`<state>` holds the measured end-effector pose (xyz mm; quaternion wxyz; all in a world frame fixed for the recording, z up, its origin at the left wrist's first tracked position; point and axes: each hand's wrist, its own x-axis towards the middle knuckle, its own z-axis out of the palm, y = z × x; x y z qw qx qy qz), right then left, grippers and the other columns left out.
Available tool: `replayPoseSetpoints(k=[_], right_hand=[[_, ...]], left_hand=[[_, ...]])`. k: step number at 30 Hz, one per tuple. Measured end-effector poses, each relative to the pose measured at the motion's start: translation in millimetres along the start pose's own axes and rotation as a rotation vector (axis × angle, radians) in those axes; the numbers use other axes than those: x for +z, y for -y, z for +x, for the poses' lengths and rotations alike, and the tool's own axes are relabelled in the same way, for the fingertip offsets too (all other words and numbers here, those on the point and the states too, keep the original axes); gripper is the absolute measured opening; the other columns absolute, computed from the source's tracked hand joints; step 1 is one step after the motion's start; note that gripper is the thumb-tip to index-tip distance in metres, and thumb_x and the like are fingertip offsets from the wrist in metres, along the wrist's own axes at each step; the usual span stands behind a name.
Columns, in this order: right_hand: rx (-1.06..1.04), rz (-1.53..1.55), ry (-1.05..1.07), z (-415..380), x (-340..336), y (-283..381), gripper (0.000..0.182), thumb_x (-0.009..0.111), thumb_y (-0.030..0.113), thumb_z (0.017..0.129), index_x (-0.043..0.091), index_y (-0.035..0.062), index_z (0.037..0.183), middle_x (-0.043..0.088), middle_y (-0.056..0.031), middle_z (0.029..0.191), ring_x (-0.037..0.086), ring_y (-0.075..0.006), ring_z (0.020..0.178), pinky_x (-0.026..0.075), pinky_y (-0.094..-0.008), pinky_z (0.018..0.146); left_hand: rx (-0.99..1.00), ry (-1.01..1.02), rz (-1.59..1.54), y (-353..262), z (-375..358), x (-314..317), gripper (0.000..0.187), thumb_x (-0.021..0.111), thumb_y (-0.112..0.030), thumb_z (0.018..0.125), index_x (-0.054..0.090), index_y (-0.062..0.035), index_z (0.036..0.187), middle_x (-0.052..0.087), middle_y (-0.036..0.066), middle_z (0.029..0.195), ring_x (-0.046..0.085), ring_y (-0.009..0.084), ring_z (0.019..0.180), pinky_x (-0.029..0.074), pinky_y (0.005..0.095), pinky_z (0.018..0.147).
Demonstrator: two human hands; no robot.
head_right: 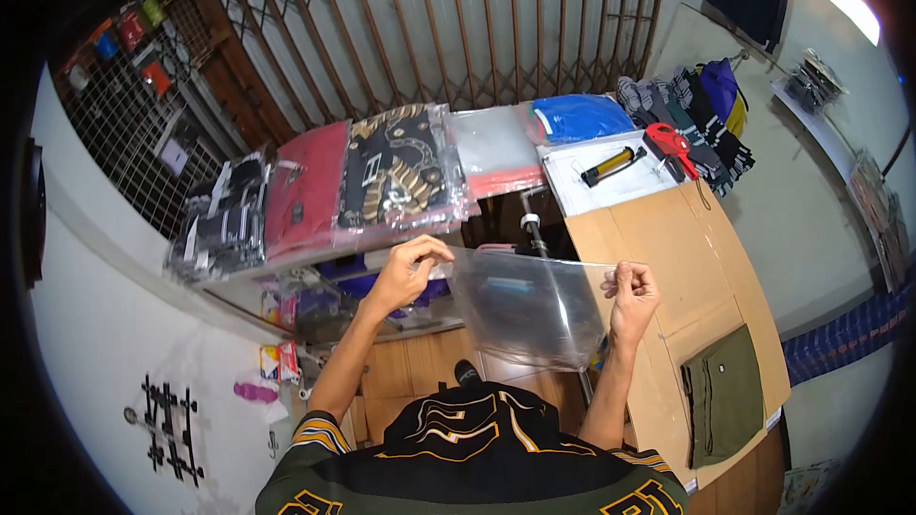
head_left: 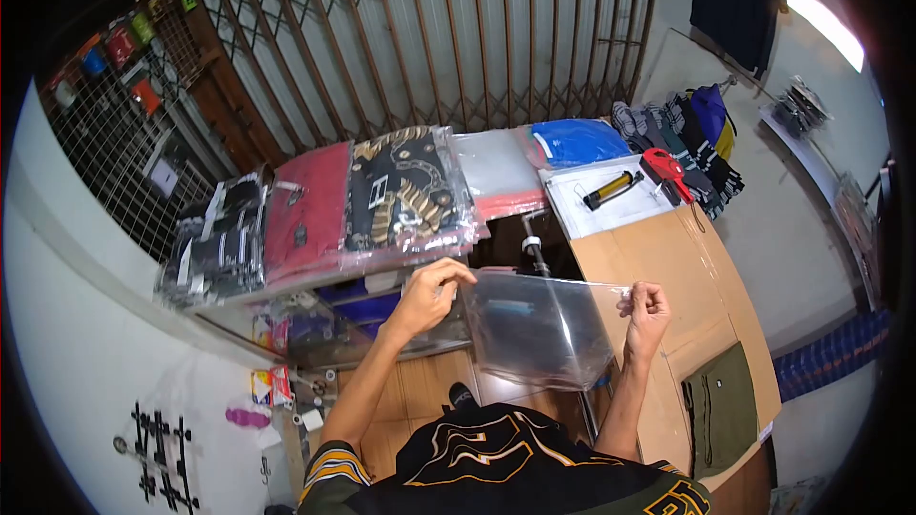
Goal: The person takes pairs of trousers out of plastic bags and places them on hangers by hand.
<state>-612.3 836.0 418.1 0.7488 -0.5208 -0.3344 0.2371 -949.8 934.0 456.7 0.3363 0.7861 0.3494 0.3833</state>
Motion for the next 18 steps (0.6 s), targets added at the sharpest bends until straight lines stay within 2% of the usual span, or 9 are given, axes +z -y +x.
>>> replayPoseSetpoints(k=[3,4,8,10,14,16,17,18], right_hand=[[-0.064,-0.062,-0.062,26,19,2,0.018,0.063,0.017,0.097,0.06,0.0023,0.087,0.064,-0.006,0.07,0.055,-0.0066,0.051,0.041,-0.0193,0.045],[-0.108,-0.06,-0.074,36,26,-1,0.017,0.063,0.015,0.097,0.059,0.0023,0.087,0.064,-0.0056,0.068,0.052,-0.0047,0.05,0.036,-0.0173,0.042],[-0.196,-0.15,-0.138,81,53,-11,0.017,0.062,0.015,0.097,0.059,0.0024,0.087,0.063,-0.0054,0.066,0.048,-0.0034,0.047,0.033,-0.0173,0.041],[-0.191,-0.165,-0.147,109,68,-15,0.016,0.062,0.015,0.097,0.059,0.0025,0.087,0.063,-0.0053,0.065,0.044,-0.0025,0.044,0.032,-0.018,0.04],[-0.217,-0.189,-0.074,190,108,-44,0.015,0.063,0.013,0.097,0.058,0.0016,0.088,0.062,-0.004,0.063,0.041,-0.0008,0.044,0.03,-0.0177,0.041],[-0.322,-0.249,-0.042,247,131,-77,0.017,0.065,0.014,0.095,0.06,0.0008,0.087,0.061,-0.0027,0.062,0.044,-0.0024,0.049,0.033,-0.0198,0.044],[-0.383,-0.279,-0.025,279,142,-96,0.018,0.067,0.015,0.094,0.061,0.0002,0.086,0.062,-0.0028,0.063,0.047,-0.0033,0.051,0.036,-0.0208,0.045],[-0.325,-0.389,-0.012,304,156,-97,0.019,0.068,0.016,0.094,0.061,-0.0007,0.087,0.063,-0.0035,0.067,0.05,-0.0046,0.054,0.041,-0.0222,0.049]], left_hand=[[0.076,0.09,0.038,15,55,-9,0.022,0.051,0.008,0.087,0.069,0.0017,0.097,0.068,0.012,0.1,0.067,0.021,0.09,0.053,0.0305,0.083],[0.068,0.12,0.041,22,74,-10,0.02,0.053,0.006,0.088,0.069,0.0011,0.099,0.068,0.012,0.102,0.067,0.0221,0.091,0.053,0.0306,0.083],[0.116,0.16,0.106,45,146,-17,0.019,0.058,-0.002,0.089,0.069,0.0017,0.104,0.068,0.013,0.105,0.067,0.0223,0.093,0.053,0.0318,0.083],[0.064,0.196,0.071,55,181,-20,0.021,0.059,-0.004,0.089,0.068,0.0026,0.107,0.067,0.013,0.108,0.067,0.022,0.094,0.053,0.0321,0.084],[0.06,0.15,0.048,96,253,-28,0.023,0.059,-0.005,0.09,0.067,0.0031,0.11,0.067,0.012,0.109,0.067,0.0211,0.096,0.053,0.0304,0.085],[0.082,0.115,0.091,126,287,-32,0.022,0.06,-0.003,0.09,0.067,0.0028,0.11,0.066,0.011,0.108,0.067,0.0195,0.095,0.053,0.0298,0.081],[0.028,0.116,0.14,128,305,-38,0.022,0.06,-0.002,0.089,0.067,0.0026,0.109,0.065,0.011,0.109,0.069,0.0185,0.091,0.053,0.0297,0.076],[-0.01,0.107,0.107,138,325,-41,0.022,0.059,-0.001,0.089,0.067,0.0029,0.109,0.064,0.012,0.109,0.07,0.0184,0.089,0.052,0.0297,0.073]])
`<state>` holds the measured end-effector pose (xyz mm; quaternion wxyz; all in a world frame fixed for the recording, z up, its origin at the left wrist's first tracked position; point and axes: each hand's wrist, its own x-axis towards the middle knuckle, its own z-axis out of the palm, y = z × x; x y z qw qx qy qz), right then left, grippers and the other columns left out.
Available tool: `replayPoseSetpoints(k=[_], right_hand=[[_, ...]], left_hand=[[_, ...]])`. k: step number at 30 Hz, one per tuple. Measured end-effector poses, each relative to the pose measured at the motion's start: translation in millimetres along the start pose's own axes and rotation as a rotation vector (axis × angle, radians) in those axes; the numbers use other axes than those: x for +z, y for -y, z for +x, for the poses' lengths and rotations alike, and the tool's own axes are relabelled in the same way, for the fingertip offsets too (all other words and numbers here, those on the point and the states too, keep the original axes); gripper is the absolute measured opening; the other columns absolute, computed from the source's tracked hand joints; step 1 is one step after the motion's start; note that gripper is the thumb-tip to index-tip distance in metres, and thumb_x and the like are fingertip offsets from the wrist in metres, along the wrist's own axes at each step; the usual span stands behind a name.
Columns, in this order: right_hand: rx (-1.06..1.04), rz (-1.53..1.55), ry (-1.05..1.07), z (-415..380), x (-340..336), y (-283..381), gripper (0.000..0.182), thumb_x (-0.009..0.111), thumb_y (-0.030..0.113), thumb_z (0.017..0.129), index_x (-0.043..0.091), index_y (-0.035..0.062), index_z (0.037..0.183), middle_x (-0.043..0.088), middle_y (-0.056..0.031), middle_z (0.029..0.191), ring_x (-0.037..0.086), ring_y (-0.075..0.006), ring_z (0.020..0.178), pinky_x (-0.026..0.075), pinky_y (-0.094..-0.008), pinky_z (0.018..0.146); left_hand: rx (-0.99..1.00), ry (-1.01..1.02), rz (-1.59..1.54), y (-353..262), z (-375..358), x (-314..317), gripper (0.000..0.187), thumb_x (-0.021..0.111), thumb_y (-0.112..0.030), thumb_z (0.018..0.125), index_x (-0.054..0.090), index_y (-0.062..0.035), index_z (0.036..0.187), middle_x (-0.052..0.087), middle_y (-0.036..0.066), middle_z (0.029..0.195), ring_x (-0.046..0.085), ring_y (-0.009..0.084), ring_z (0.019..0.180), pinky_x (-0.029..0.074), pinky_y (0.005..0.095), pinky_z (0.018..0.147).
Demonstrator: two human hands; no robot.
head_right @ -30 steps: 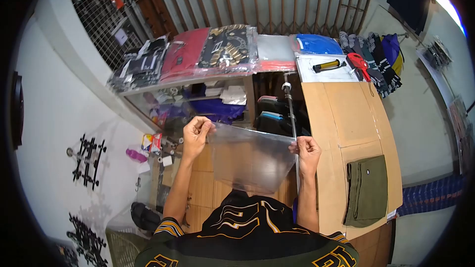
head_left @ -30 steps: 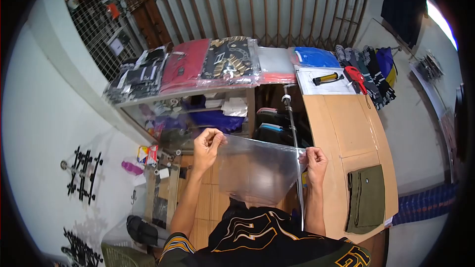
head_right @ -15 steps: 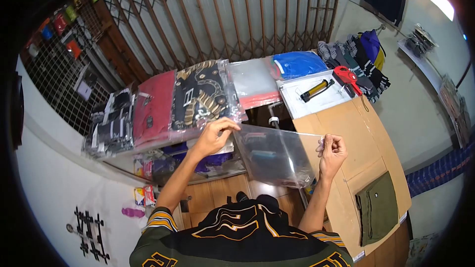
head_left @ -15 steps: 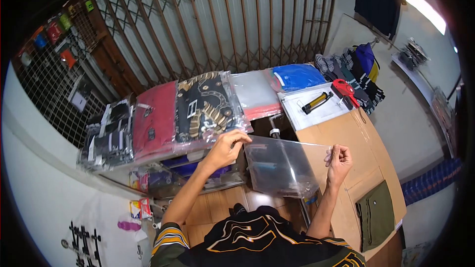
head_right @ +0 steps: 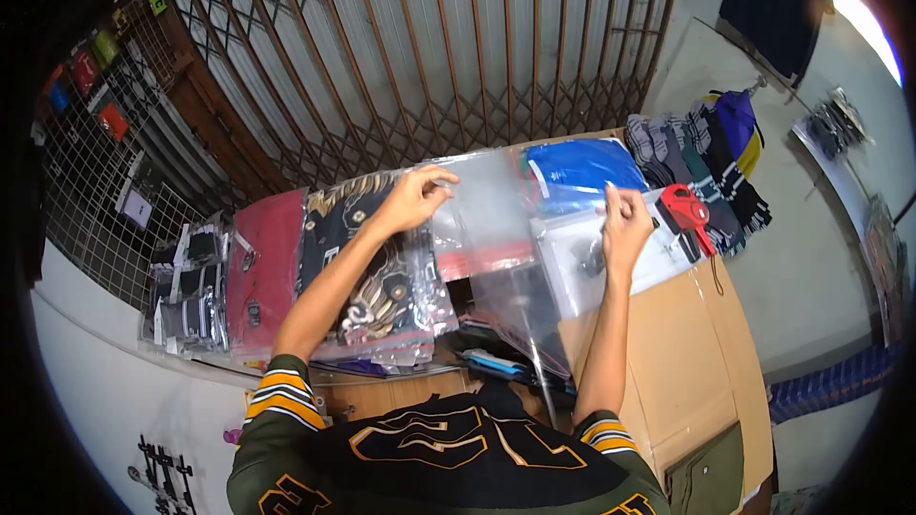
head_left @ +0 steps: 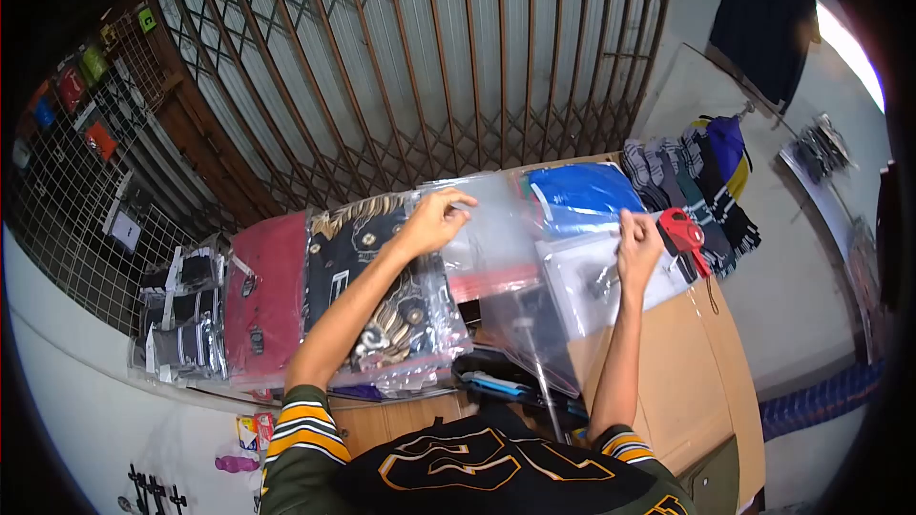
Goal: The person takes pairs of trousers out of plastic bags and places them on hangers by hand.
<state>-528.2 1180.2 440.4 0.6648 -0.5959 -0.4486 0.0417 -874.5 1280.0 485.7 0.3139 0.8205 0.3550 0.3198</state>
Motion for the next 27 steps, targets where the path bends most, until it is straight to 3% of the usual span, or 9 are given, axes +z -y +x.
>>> replayPoseSetpoints(k=[3,6,8,11,14,17,21,25,27], right_hand=[[0.078,0.034,0.002,47,54,-3,0.034,0.068,0.022,0.093,0.059,-0.003,0.114,0.069,-0.0144,0.099,0.064,-0.0145,0.079,0.052,-0.0271,0.068],[0.032,0.039,-0.067,55,91,-7,0.047,0.067,0.021,0.093,0.049,-0.0019,0.13,0.063,-0.0184,0.121,0.066,-0.024,0.092,0.052,-0.0323,0.072],[0.081,0.042,-0.007,30,104,0,0.044,0.065,0.014,0.09,0.05,-0.0026,0.129,0.061,-0.0161,0.121,0.061,-0.0257,0.104,0.049,-0.0365,0.086],[-0.011,-0.111,0.165,-38,132,-22,0.049,0.067,0.011,0.085,0.049,-0.0064,0.128,0.057,-0.025,0.124,0.054,-0.0363,0.115,0.04,-0.0428,0.101],[-0.145,-0.115,0.394,-97,155,-52,0.051,0.068,0.012,0.084,0.051,-0.0028,0.129,0.051,-0.0276,0.132,0.046,-0.0445,0.124,0.037,-0.0495,0.106],[-0.079,-0.106,0.57,-130,168,-68,0.053,0.069,0.016,0.083,0.052,0.0025,0.132,0.04,-0.0292,0.143,0.036,-0.0507,0.132,0.03,-0.0568,0.11],[0.01,-0.189,0.67,-142,173,-81,0.054,0.068,0.016,0.083,0.051,0.0043,0.132,0.034,-0.029,0.147,0.031,-0.0515,0.134,0.027,-0.0608,0.11],[0.079,-0.13,0.697,-155,183,-103,0.052,0.067,0.015,0.083,0.052,0.0047,0.132,0.037,-0.0301,0.145,0.032,-0.0518,0.134,0.025,-0.063,0.11],[0.08,-0.123,0.718,-155,186,-108,0.052,0.066,0.015,0.083,0.052,0.0046,0.132,0.038,-0.0305,0.144,0.032,-0.0518,0.134,0.024,-0.0632,0.11]], left_hand=[[-0.118,-0.046,-0.007,40,54,-11,0.025,0.06,-0.002,0.087,0.067,0.0055,0.11,0.063,0.016,0.113,0.072,0.0184,0.086,0.053,0.028,0.073],[-0.192,-0.06,0.07,86,97,-20,0.029,0.057,-0.003,0.085,0.067,0.0055,0.11,0.069,0.016,0.103,0.072,0.0204,0.087,0.055,0.031,0.079],[-0.379,-0.023,0.082,107,119,-23,0.032,0.059,-0.008,0.083,0.068,0.0044,0.111,0.071,0.018,0.101,0.071,0.0212,0.094,0.054,0.0322,0.084],[-0.454,-0.037,0.204,155,148,-28,0.037,0.063,-0.013,0.081,0.067,0.0049,0.113,0.072,0.021,0.102,0.072,0.024,0.09,0.054,0.0327,0.084],[-0.537,-0.049,0.238,178,166,-34,0.038,0.065,-0.017,0.082,0.068,0.0019,0.115,0.073,0.019,0.098,0.071,0.0249,0.09,0.053,0.0337,0.085],[-0.591,-0.025,0.27,190,180,-39,0.037,0.067,-0.021,0.084,0.069,0.0,0.115,0.072,0.02,0.104,0.069,0.0277,0.099,0.051,0.0354,0.09],[-0.638,-0.088,0.363,233,186,-37,0.043,0.07,-0.022,0.083,0.065,0.0041,0.118,0.072,0.02,0.096,0.072,0.0247,0.088,0.053,0.0341,0.083],[-0.718,-0.086,0.351,275,178,-29,0.051,0.071,-0.025,0.083,0.061,0.0001,0.126,0.064,0.024,0.12,0.063,0.0319,0.111,0.05,0.0388,0.096],[-0.656,-0.172,0.796,222,170,-8,0.056,0.07,-0.025,0.083,0.054,-0.0019,0.132,0.051,0.024,0.136,0.053,0.0368,0.124,0.046,0.0429,0.102]])
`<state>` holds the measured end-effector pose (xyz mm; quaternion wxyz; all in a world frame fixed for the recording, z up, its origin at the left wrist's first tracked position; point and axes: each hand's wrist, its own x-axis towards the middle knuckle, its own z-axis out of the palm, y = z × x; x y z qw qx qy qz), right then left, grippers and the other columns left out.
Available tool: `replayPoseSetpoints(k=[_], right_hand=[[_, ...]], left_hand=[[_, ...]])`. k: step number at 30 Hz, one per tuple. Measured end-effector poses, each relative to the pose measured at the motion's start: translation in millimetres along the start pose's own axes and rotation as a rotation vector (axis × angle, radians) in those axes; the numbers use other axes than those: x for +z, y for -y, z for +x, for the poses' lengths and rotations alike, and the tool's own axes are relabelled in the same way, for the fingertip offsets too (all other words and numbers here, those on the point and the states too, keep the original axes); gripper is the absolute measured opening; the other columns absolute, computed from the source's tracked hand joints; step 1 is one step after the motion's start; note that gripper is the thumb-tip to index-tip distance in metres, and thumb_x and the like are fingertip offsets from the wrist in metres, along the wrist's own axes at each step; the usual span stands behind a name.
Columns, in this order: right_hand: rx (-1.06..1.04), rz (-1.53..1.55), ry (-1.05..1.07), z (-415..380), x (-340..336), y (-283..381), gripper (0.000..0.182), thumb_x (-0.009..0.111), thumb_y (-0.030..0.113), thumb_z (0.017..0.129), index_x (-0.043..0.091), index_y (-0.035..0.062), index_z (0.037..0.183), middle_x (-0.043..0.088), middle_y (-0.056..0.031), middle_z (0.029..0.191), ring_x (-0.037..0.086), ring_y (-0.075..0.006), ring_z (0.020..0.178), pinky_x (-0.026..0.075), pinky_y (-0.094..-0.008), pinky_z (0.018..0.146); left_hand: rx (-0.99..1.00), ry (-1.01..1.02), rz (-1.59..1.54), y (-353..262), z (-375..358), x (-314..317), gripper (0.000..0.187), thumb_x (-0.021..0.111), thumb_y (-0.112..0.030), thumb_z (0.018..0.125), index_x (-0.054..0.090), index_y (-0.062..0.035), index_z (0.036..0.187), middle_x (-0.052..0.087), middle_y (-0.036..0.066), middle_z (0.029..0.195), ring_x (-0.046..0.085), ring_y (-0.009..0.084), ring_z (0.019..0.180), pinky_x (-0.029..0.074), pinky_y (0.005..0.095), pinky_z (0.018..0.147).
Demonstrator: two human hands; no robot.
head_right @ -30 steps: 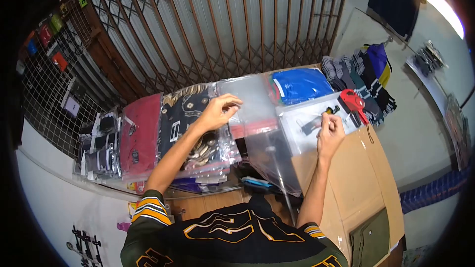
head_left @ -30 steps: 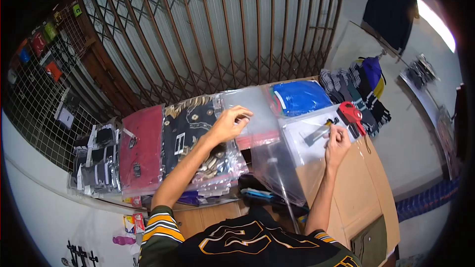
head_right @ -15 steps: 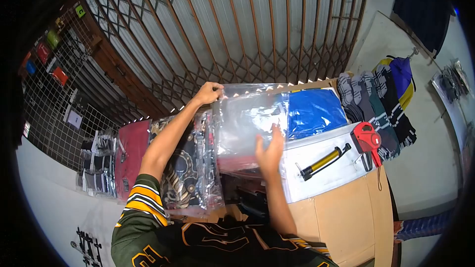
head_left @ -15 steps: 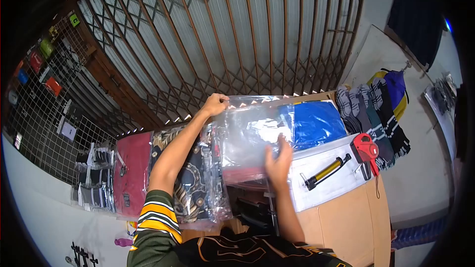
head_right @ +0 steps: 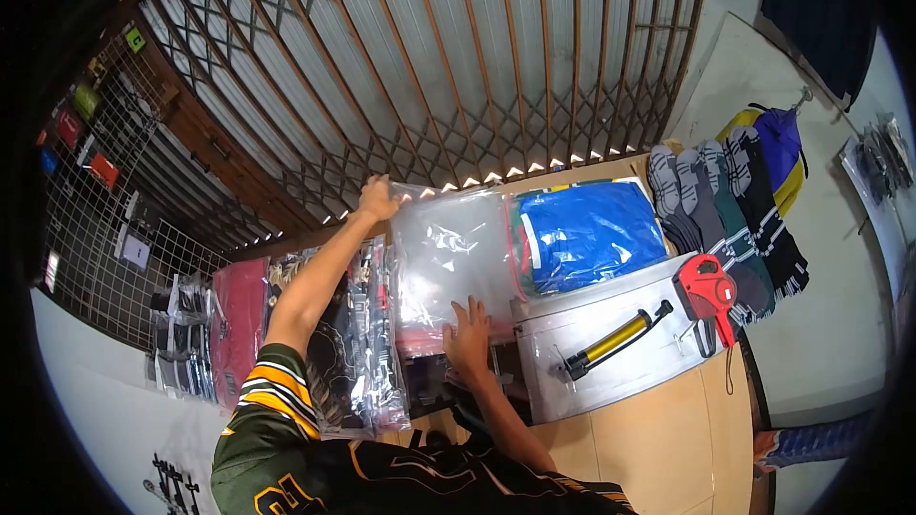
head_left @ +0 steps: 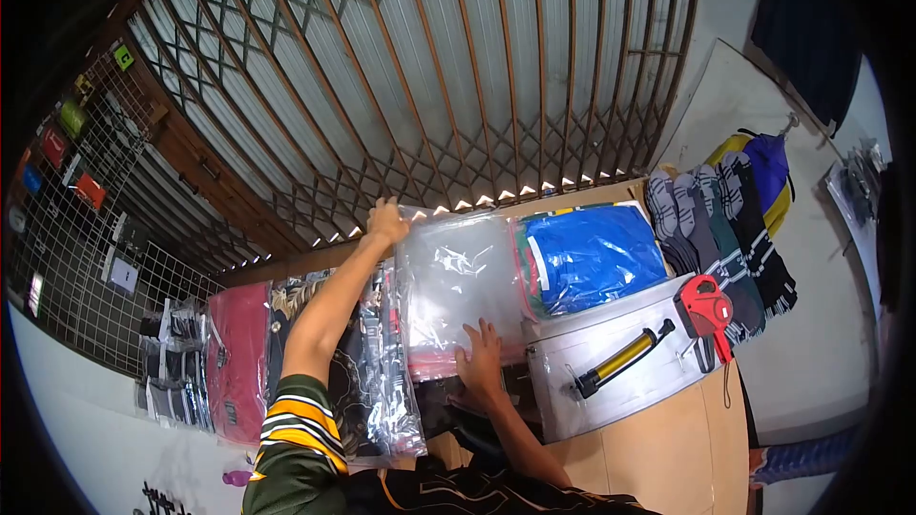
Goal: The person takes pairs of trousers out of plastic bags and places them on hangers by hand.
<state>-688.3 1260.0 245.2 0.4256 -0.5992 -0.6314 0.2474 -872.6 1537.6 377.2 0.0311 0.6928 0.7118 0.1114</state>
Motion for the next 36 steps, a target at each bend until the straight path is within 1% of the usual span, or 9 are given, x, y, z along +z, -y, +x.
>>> replayPoseSetpoints(k=[5,9,12,17,23,27,30,32,36], right_hand=[[0.08,0.099,-0.042,4,4,-5,0.046,0.067,0.008,0.083,0.056,0.0021,0.127,0.043,-0.0312,0.14,0.041,-0.0482,0.13,0.035,-0.049,0.11],[0.069,0.075,-0.048,3,8,-19,0.045,0.066,0.006,0.082,0.057,0.0002,0.125,0.046,-0.0313,0.139,0.045,-0.047,0.128,0.038,-0.0472,0.107],[0.071,0.095,-0.07,1,10,-23,0.045,0.066,0.006,0.082,0.056,-0.0006,0.125,0.047,-0.0313,0.137,0.046,-0.0474,0.126,0.039,-0.0485,0.106],[0.09,0.043,-0.089,1,6,-24,0.047,0.067,0.005,0.08,0.056,-0.0005,0.125,0.047,-0.0325,0.136,0.046,-0.0471,0.126,0.039,-0.0489,0.106],[0.087,-0.075,-0.025,-2,8,-23,0.054,0.069,0.008,0.077,0.054,0.0028,0.128,0.043,-0.0327,0.14,0.038,-0.0476,0.133,0.027,-0.0532,0.113],[0.078,-0.07,-0.061,-6,2,-23,0.056,0.069,0.012,0.078,0.053,0.0033,0.13,0.04,-0.0334,0.142,0.033,-0.05,0.135,0.021,-0.0592,0.114],[0.103,-0.155,-0.055,-12,0,-28,0.056,0.067,0.014,0.079,0.051,0.0023,0.131,0.037,-0.0349,0.143,0.029,-0.0528,0.136,0.017,-0.0635,0.113],[0.113,-0.183,-0.057,-15,3,-34,0.055,0.067,0.014,0.08,0.051,0.0015,0.131,0.036,-0.0359,0.143,0.029,-0.0551,0.135,0.017,-0.0647,0.112],[0.083,-0.216,-0.088,-20,0,-33,0.055,0.067,0.016,0.081,0.051,0.0007,0.131,0.035,-0.0369,0.143,0.028,-0.0552,0.135,0.017,-0.0644,0.113]], left_hand=[[0.66,0.258,-0.081,-15,-71,38,0.055,0.067,-0.018,0.084,0.05,0.003,0.131,0.053,0.029,0.129,0.051,0.0427,0.122,0.042,0.0453,0.105],[0.378,0.918,0.269,-27,-136,56,0.09,0.064,-0.036,0.09,0.013,0.0088,0.15,0.031,0.038,0.145,0.039,0.0494,0.133,0.038,0.0465,0.109],[0.279,1.105,0.375,-10,-129,88,0.104,0.066,-0.047,0.086,0.004,0.0046,0.152,0.018,0.039,0.151,0.037,0.0496,0.134,0.036,0.0468,0.111],[0.206,0.839,0.378,-29,-142,69,0.115,0.062,-0.06,0.084,-0.006,0.003,0.152,-0.004,0.041,0.152,0.008,0.06,0.14,0.022,0.0583,0.115],[-0.05,0.827,0.188,-2,-102,109,0.114,0.061,-0.061,0.085,-0.006,0.0025,0.153,-0.011,0.04,0.152,-0.001,0.0565,0.143,0.017,0.0553,0.117],[0.003,0.575,0.276,-22,-132,101,0.114,0.058,-0.063,0.085,-0.007,0.0024,0.152,-0.003,0.041,0.153,-0.002,0.0549,0.143,0.015,0.0547,0.118],[0.058,0.697,0.245,-48,-161,71,0.114,0.057,-0.063,0.086,-0.008,0.0027,0.152,0.001,0.041,0.153,-0.001,0.0551,0.143,0.015,0.0565,0.117],[0.052,1.04,0.251,-44,-160,73,0.112,0.056,-0.062,0.087,-0.009,0.0016,0.152,0.003,0.041,0.153,0.002,0.057,0.142,0.014,0.0593,0.116],[0.183,0.778,0.373,-32,-166,94,0.109,0.058,-0.06,0.086,0.001,0.0049,0.152,0.005,0.04,0.153,0.018,0.0549,0.141,0.02,0.0586,0.115]])
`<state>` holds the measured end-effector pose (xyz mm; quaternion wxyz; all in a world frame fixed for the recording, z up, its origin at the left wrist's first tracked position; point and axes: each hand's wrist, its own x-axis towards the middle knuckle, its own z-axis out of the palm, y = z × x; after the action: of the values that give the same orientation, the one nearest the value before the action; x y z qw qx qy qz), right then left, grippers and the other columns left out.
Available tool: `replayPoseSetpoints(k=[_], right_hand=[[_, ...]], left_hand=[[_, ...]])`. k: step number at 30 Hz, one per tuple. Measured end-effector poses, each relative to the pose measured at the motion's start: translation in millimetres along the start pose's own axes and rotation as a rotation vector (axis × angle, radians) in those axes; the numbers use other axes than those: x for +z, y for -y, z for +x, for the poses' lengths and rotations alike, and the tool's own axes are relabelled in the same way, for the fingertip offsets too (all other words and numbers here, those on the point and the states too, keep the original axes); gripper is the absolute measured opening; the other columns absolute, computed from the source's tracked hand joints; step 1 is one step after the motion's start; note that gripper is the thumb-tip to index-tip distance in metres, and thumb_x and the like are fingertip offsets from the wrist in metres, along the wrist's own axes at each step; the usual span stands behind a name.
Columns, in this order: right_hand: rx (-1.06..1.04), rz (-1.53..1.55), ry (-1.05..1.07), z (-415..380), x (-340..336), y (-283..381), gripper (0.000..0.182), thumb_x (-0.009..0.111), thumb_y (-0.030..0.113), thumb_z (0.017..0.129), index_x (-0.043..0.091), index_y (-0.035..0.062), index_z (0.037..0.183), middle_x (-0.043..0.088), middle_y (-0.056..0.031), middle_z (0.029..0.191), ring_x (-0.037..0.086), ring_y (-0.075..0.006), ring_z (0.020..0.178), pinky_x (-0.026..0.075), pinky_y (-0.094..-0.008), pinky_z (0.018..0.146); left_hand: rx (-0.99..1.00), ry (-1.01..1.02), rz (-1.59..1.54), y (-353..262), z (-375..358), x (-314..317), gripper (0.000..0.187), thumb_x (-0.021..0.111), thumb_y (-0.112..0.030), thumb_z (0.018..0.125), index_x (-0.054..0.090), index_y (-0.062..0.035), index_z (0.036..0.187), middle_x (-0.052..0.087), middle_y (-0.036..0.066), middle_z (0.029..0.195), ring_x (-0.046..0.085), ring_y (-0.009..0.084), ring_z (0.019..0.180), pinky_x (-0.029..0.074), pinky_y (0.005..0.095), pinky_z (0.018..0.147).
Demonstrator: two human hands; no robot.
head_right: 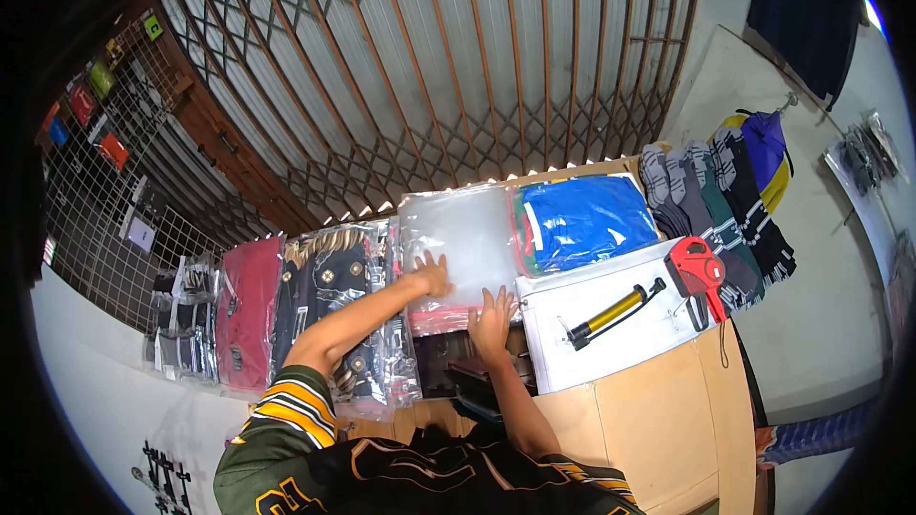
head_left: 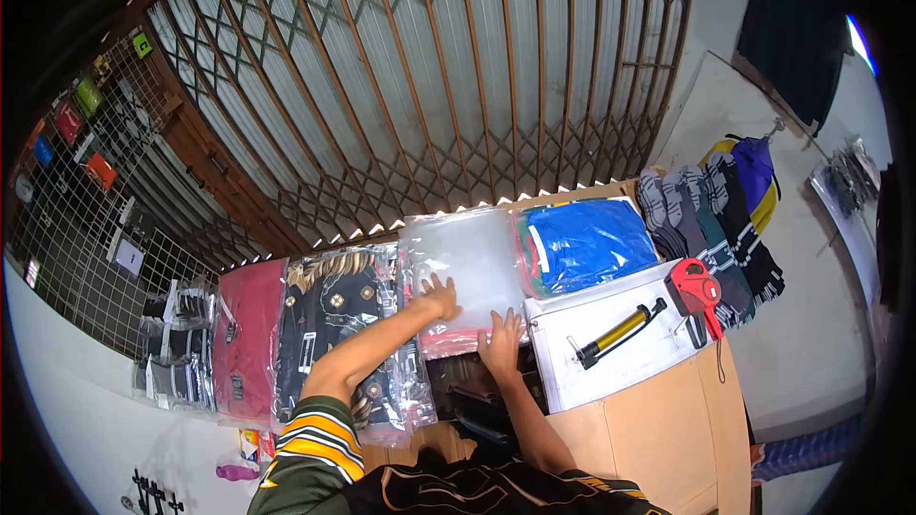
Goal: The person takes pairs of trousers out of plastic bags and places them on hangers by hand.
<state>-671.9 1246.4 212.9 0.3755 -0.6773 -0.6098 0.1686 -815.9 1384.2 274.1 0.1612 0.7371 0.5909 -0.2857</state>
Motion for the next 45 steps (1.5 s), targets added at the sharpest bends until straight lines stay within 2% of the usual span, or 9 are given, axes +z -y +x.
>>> replayPoseSetpoints(k=[4,6,10,14,20,24,31,35,45], right_hand=[[0.002,0.036,-0.026,-12,-3,1,0.053,0.068,0.018,0.081,0.054,-0.0012,0.129,0.035,-0.0346,0.145,0.026,-0.0544,0.137,0.018,-0.0639,0.112],[0.074,0.042,0.012,-15,2,-5,0.053,0.068,0.019,0.083,0.053,-0.0002,0.13,0.034,-0.0319,0.147,0.025,-0.0522,0.139,0.02,-0.0653,0.112],[0.0,0.092,-0.094,-29,-18,11,0.05,0.068,0.014,0.083,0.054,-0.0012,0.128,0.037,-0.0316,0.146,0.027,-0.0518,0.138,0.024,-0.0612,0.112],[-0.026,0.07,-0.098,-89,-40,32,0.047,0.066,0.011,0.083,0.055,-0.0023,0.126,0.041,-0.031,0.143,0.034,-0.0513,0.134,0.03,-0.0567,0.11],[-0.019,0.275,0.078,-250,-20,28,0.036,0.063,0.007,0.081,0.06,0.0014,0.117,0.063,-0.0218,0.115,0.058,-0.0401,0.111,0.046,-0.046,0.097],[0.391,0.347,0.029,-377,-23,35,0.021,0.065,0.008,0.081,0.069,0.0,0.1,0.072,-0.0157,0.092,0.07,-0.03,0.082,0.054,-0.0395,0.077],[0.782,0.179,0.138,-572,-30,-26,0.031,0.072,0.019,0.077,0.071,0.0005,0.102,0.072,-0.0191,0.096,0.07,-0.0302,0.092,0.053,-0.0375,0.085],[1.027,0.215,0.034,-635,-48,-41,0.026,0.071,0.017,0.076,0.073,0.0004,0.097,0.073,-0.0175,0.091,0.071,-0.0261,0.087,0.054,-0.0356,0.081],[1.015,0.561,-0.207,-764,-104,-53,0.027,0.066,0.009,0.086,0.065,-0.0055,0.109,0.072,-0.0127,0.088,0.07,-0.019,0.072,0.054,-0.0282,0.06]], left_hand=[[0.291,0.378,-0.034,-19,-46,5,0.094,0.058,-0.056,0.088,0.02,0.0052,0.149,0.034,0.038,0.144,0.046,0.0464,0.129,0.038,0.0497,0.108],[0.189,0.576,-0.193,-22,-81,-7,0.095,0.06,-0.06,0.086,0.027,0.0066,0.146,0.039,0.036,0.142,0.051,0.0481,0.123,0.041,0.0491,0.105],[0.221,0.061,0.039,-21,-106,8,0.093,0.059,-0.059,0.087,0.029,0.007,0.145,0.041,0.035,0.141,0.048,0.0477,0.126,0.039,0.0469,0.107],[0.777,-0.208,-0.407,-26,-189,12,0.08,0.055,-0.054,0.093,0.035,0.0044,0.145,0.044,0.03,0.142,0.045,0.0401,0.132,0.034,0.0424,0.112],[0.958,-0.004,-0.964,-18,-327,121,0.058,0.059,-0.029,0.099,0.039,-0.0027,0.146,0.056,0.016,0.133,0.054,0.0205,0.122,0.046,0.0328,0.099],[0.742,0.194,-1.222,18,-362,270,0.059,0.058,-0.034,0.099,0.04,-0.0011,0.144,0.059,0.013,0.128,0.058,0.0177,0.114,0.048,0.031,0.092],[0.169,0.26,-1.327,88,-451,456,0.071,0.063,-0.043,0.094,0.042,0.0079,0.139,0.058,0.023,0.13,0.056,0.0288,0.122,0.043,0.035,0.102],[0.206,0.239,-1.224,91,-467,490,0.072,0.063,-0.043,0.093,0.042,0.0093,0.138,0.058,0.025,0.129,0.058,0.0292,0.119,0.045,0.0345,0.101],[0.622,0.007,-0.701,-45,-491,447,0.067,0.066,-0.041,0.089,0.048,0.0045,0.136,0.056,0.028,0.13,0.058,0.0375,0.118,0.046,0.0415,0.1]])
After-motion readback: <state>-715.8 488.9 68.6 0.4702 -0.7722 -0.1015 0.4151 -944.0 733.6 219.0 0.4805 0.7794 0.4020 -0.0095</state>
